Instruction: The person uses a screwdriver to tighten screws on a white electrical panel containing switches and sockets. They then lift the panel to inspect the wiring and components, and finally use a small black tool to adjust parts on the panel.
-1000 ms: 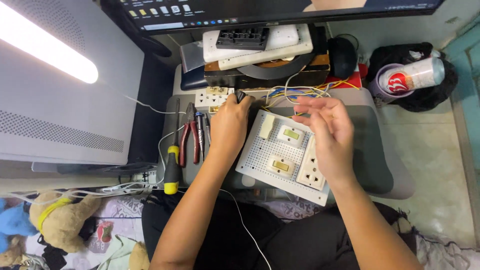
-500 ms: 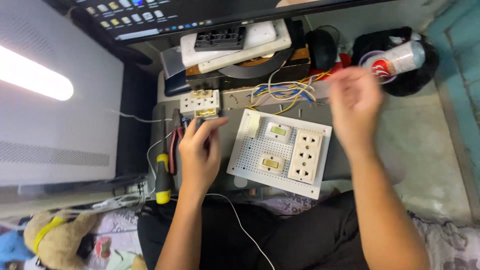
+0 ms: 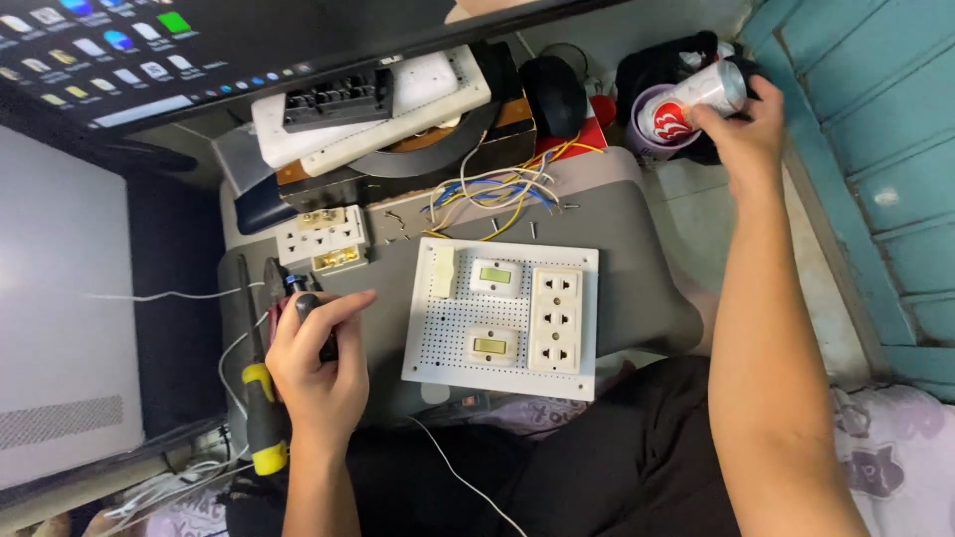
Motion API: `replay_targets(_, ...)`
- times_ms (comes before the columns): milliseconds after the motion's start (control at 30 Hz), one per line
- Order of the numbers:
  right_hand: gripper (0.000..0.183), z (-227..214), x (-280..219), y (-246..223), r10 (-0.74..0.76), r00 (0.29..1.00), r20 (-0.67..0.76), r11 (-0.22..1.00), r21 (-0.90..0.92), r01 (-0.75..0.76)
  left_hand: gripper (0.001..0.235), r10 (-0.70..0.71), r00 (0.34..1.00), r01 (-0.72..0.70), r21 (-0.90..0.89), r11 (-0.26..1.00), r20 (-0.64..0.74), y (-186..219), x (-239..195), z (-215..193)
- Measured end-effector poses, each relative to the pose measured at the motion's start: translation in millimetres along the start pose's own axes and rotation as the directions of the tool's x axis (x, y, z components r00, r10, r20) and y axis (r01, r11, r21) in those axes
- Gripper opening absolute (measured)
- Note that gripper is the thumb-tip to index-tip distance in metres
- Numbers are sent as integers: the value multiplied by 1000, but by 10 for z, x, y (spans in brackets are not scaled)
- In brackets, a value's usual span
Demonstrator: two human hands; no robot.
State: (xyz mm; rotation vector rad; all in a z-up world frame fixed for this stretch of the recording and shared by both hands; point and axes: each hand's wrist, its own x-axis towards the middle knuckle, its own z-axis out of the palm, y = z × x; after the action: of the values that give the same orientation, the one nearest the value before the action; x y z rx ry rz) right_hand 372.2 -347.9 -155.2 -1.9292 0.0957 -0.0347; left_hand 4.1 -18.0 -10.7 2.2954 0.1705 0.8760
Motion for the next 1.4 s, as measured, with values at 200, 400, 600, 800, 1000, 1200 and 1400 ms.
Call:
replay_targets(200,63,124,51,-27,-5,998,56,987,162,-4,24,-15,1000,15,-8,1000,25,38,-15,48)
replay_targets(400,56,147,115,52,-3,1000,-12,980,199,5,22,-16,999,16,7,1000,29,40,-8,45)
replay_targets(600,55,152,92,10,3,996,-92,947,321,27,22,-9,1000,9,7,1000,23,32,-22,62)
replay_targets(800,52,123,217,108,5,988,-156,901,429,63,22,-17,1000,17,-4,1000,20,15,-40,63)
replay_targets(1000,56,133,211,65,2,991,-132,904,423,54,22,19,1000,-19,-15,1000,13,31,-27,58)
replay_targets(1200,51,123,179,75,-47,992,-114,938,336,83,20,18,1000,-18,-26,1000,12,30,-28,51)
replay_targets(1400,52,140,128,0,-23,993,-113,929,365,63,22,34,999,-34,-26,999,-6,26,-31,48)
